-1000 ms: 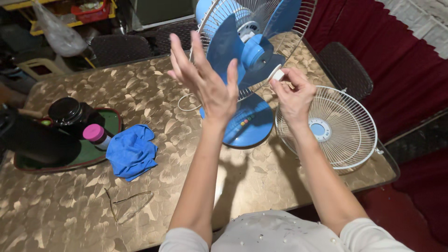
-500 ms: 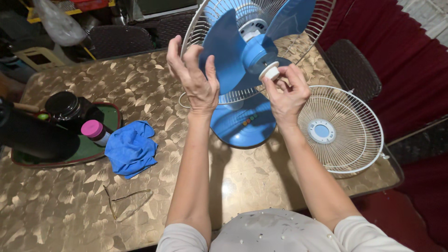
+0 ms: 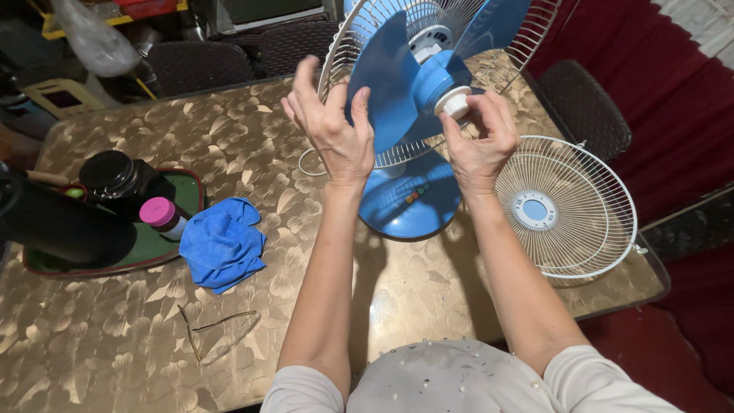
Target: The person assembles a blue table fan by attaching the fan blades to the motor shaft, securing them with a nut, and then attaching the front and rear wire cages. The person uses a screwdriver to tighten the nut and aligns the cages with the fan body.
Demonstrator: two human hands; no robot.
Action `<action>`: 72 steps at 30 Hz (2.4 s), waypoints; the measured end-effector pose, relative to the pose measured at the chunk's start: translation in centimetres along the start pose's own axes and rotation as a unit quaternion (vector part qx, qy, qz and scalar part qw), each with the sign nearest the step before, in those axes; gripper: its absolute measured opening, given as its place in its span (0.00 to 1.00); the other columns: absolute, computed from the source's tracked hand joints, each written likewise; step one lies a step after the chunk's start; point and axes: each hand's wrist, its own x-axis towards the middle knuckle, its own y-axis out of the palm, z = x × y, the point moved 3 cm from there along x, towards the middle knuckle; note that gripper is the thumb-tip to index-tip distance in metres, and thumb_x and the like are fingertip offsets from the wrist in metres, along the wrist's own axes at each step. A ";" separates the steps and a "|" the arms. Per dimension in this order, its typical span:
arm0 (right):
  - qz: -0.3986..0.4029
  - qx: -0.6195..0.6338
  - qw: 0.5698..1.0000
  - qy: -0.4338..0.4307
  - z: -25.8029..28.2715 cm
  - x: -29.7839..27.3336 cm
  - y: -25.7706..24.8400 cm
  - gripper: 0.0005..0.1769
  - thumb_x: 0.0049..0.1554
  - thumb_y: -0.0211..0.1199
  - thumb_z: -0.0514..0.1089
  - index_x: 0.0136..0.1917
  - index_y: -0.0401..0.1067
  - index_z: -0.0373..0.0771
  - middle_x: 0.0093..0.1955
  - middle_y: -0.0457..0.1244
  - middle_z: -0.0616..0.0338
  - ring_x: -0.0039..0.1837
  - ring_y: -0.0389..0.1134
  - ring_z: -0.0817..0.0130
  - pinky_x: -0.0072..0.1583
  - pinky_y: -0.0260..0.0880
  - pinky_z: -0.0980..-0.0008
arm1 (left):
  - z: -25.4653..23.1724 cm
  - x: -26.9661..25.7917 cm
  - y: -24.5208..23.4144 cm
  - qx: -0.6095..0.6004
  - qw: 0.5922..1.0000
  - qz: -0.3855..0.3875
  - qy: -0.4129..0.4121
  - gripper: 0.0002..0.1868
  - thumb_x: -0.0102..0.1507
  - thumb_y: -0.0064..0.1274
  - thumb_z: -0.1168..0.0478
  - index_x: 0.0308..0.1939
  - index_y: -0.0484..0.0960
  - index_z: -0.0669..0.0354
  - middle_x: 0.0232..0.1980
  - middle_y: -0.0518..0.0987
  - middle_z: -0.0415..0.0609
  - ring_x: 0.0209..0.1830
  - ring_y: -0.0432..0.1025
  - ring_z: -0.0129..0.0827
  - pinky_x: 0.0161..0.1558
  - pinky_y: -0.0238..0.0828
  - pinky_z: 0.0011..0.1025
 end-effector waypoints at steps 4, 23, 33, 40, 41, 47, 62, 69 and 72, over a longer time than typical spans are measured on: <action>0.015 -0.022 0.997 -0.066 -0.2 0.4 -0.2 0.17 0.51 0.78 0.29 0.53 0.76 0.26 0.57 0.66 0.50 0.53 0.74 0.67 0.52 0.80 0.72 | -0.2 0.0 0.1 0.008 1.000 0.001 -0.016 0.11 0.62 0.64 0.61 0.47 0.86 0.60 0.62 0.71 0.50 0.64 0.65 0.47 0.75 0.42 0.61; -0.049 0.241 0.958 0.146 -2.6 -1.1 2.4 0.21 0.58 0.67 0.29 0.62 0.66 0.21 0.52 0.68 0.45 0.49 0.75 0.67 0.50 0.82 0.71 | -0.2 -0.2 0.3 0.005 1.000 0.004 -0.029 0.09 0.61 0.65 0.62 0.40 0.83 0.61 0.62 0.71 0.51 0.66 0.65 0.49 0.76 0.43 0.64; -0.044 0.232 0.912 0.335 -2.9 0.6 1.8 0.14 0.56 0.69 0.39 0.46 0.69 0.26 0.37 0.70 0.48 0.33 0.72 0.68 0.37 0.76 0.74 | -0.1 -0.2 0.3 0.000 1.000 0.002 -0.029 0.09 0.60 0.65 0.61 0.38 0.82 0.62 0.63 0.71 0.51 0.64 0.65 0.48 0.77 0.43 0.61; -0.058 0.234 0.940 0.244 -2.8 0.5 1.7 0.15 0.52 0.72 0.33 0.49 0.70 0.25 0.42 0.69 0.51 0.40 0.71 0.74 0.44 0.74 0.78 | 0.0 -0.3 0.4 0.000 1.000 0.001 -0.031 0.09 0.61 0.65 0.61 0.38 0.83 0.61 0.63 0.72 0.51 0.68 0.65 0.48 0.77 0.41 0.62; -0.059 0.214 0.952 0.212 -2.7 0.5 1.7 0.16 0.52 0.72 0.32 0.50 0.70 0.24 0.43 0.69 0.52 0.42 0.71 0.74 0.46 0.75 0.78 | -0.1 -0.3 0.4 0.000 1.000 0.002 -0.030 0.09 0.61 0.65 0.61 0.38 0.83 0.62 0.63 0.72 0.51 0.68 0.65 0.48 0.77 0.41 0.62; -0.060 0.040 0.985 0.154 -2.1 0.3 1.3 0.13 0.52 0.74 0.31 0.48 0.76 0.20 0.38 0.67 0.50 0.37 0.65 0.73 0.40 0.65 0.79 | 0.0 -0.4 0.4 0.006 1.000 0.005 -0.030 0.09 0.60 0.64 0.61 0.36 0.82 0.63 0.63 0.71 0.52 0.68 0.64 0.49 0.77 0.41 0.62; -0.059 -0.039 0.995 0.077 0.3 -0.1 1.7 0.13 0.53 0.71 0.34 0.50 0.75 0.24 0.39 0.66 0.58 0.37 0.66 0.78 0.36 0.63 0.80 | 0.0 -0.3 0.1 -0.009 1.000 0.000 -0.026 0.10 0.61 0.64 0.61 0.43 0.85 0.62 0.63 0.71 0.50 0.68 0.64 0.49 0.77 0.41 0.63; -0.124 0.320 0.842 0.417 -2.9 1.2 1.7 0.13 0.53 0.70 0.38 0.41 0.74 0.22 0.37 0.70 0.47 0.34 0.73 0.65 0.36 0.79 0.70 | 0.2 -0.4 0.3 -0.013 1.000 -0.002 -0.025 0.09 0.60 0.64 0.61 0.38 0.83 0.62 0.64 0.71 0.51 0.68 0.64 0.48 0.77 0.42 0.63; -0.094 0.294 0.854 0.419 -3.1 1.6 1.3 0.15 0.56 0.69 0.40 0.42 0.75 0.21 0.36 0.69 0.47 0.33 0.72 0.65 0.37 0.78 0.70 | 0.1 -0.4 0.6 -0.015 0.999 0.001 -0.030 0.09 0.60 0.65 0.61 0.37 0.83 0.62 0.64 0.71 0.51 0.65 0.65 0.47 0.77 0.43 0.61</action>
